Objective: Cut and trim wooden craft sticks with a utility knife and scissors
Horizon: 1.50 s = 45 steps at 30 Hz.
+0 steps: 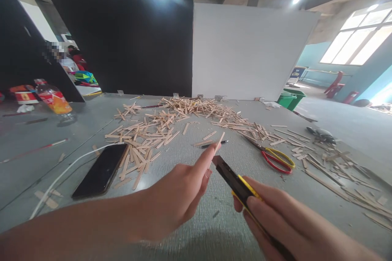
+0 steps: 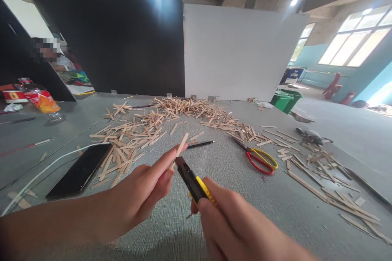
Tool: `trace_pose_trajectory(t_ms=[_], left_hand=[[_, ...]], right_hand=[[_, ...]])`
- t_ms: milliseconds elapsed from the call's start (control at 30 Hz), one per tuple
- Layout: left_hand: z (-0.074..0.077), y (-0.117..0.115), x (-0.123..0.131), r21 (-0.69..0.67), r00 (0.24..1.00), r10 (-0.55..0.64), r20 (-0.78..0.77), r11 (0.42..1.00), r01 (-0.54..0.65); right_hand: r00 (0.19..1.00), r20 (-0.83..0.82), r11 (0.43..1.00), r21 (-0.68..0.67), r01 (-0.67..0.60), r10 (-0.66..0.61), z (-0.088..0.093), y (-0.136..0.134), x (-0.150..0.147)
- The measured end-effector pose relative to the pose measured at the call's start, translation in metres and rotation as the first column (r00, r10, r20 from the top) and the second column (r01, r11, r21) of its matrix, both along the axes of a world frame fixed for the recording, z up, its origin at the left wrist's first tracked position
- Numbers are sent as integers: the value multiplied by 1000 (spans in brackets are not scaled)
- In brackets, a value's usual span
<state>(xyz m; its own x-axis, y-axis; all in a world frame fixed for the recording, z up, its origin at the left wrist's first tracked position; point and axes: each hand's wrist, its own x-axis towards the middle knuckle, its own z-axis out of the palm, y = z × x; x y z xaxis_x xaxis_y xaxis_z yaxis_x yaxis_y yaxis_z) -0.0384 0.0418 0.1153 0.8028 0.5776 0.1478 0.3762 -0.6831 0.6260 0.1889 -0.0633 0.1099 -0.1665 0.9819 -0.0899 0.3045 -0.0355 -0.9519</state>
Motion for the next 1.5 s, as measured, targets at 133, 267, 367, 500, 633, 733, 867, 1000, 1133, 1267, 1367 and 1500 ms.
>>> trace_pose_trajectory(t_ms=[133,267,367,500,633,733,867,1000,1133,1267,1367,1500], left_hand=[[8,-2,0,-6,1000,-5,-2,1000,5],[8,0,2,-114,996,-58,74,991,66],[6,0,1,-96,993,-64,97,993,73],[7,-1,-1,-84,999,-34,32,996,36],[7,-1,0,-33,1000,2,-14,999,-3],[8,-1,1,-71,1000,-4,-13,997,3],[12,-4,3,-52,999,36,16,998,-35],[13,-5,5,-87,997,60,46,995,-56],[13,1,6,-242,980,91,176,969,-46],[19,3,6,-502,942,60,331,856,121],[24,-1,4,-631,951,27,308,754,183],[23,-7,3,-674,950,-51,309,693,257]], right_hand=[[996,26,996,-20,-87,87,-9,2,1],[986,-31,984,-77,-163,161,-21,2,-11],[993,25,992,-52,-117,118,-15,1,0],[991,122,998,-22,-54,56,-11,-1,14],[993,94,997,21,-71,68,-21,-2,1],[993,56,994,-32,-105,106,-15,0,-3],[990,-5,985,-97,-140,141,3,3,1],[993,-6,989,-89,-115,115,5,2,0],[996,44,996,-39,-74,76,2,3,-2],[997,56,993,-114,-42,48,5,8,-5],[995,84,992,-118,-43,54,7,10,-4],[988,151,991,-136,3,18,7,8,7]])
